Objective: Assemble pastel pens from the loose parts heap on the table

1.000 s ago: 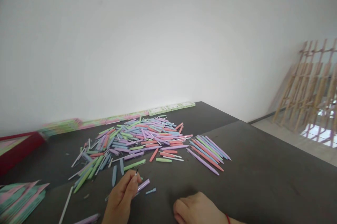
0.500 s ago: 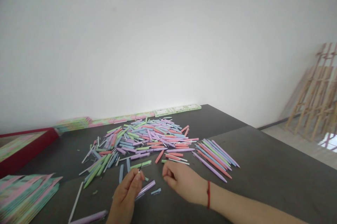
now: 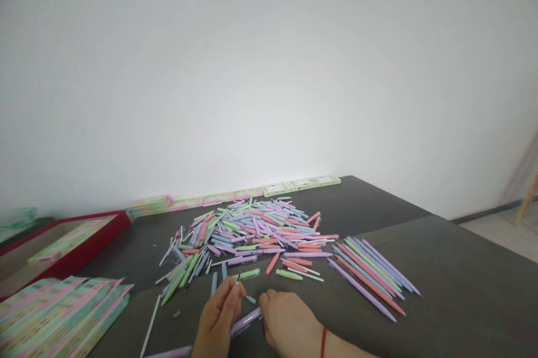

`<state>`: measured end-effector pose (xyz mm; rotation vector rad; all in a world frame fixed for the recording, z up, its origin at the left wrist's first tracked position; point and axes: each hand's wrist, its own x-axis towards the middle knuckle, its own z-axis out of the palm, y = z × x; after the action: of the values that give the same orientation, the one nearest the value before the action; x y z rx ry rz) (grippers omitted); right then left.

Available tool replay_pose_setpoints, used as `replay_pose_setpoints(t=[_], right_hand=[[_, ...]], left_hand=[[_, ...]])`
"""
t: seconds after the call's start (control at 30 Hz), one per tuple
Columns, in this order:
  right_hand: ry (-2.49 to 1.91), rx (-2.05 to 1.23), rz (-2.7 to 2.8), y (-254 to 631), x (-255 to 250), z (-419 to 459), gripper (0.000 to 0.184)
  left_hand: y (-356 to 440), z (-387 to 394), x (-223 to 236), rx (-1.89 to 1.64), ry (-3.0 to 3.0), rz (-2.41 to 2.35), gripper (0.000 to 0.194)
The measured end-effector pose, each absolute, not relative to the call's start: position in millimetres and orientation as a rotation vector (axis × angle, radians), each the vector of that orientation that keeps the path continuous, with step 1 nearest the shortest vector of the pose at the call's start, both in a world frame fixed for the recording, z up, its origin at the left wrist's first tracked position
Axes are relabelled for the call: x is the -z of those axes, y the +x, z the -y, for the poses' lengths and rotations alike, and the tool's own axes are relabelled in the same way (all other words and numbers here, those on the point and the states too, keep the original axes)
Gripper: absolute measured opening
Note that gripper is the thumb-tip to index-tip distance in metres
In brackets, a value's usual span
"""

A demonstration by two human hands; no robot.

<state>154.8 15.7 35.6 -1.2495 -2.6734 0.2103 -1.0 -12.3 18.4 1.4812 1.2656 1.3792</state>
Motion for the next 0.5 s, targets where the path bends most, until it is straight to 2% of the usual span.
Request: replay_pose_setpoints(t=[0.07,0.13,0.23,0.3,0.5], right_hand=[[-1.225,-0.476,2.449,159.1,-43.9,-22.1,0.010],[-1.158,-0.899,2.149,162.4,-55.5,-29.0,0.007],[-0.948,-1.425,1.699,163.4,-69.1,-35.0,0.020],[-0.831,-1.504,1.545,162.0,-70.9,-35.0,0.027],[-0.812,-1.387,1.607,157.6,-57.4,-29.6,0.031]], left_hand=[[1.3,13.1,-17.4,-1.325,1.619,-1.337,0.034],[3.0,13.6,-14.9,-1.262,1.755,-1.401,0.033],[3.7,12.9,-8.9,-1.178,1.889,-1.428,0.032],[3.2,11.9,-4.8,-1.141,1.919,-1.445,0.031],[1.2,10.8,0.1,-1.144,1.892,-1.427,0.040]])
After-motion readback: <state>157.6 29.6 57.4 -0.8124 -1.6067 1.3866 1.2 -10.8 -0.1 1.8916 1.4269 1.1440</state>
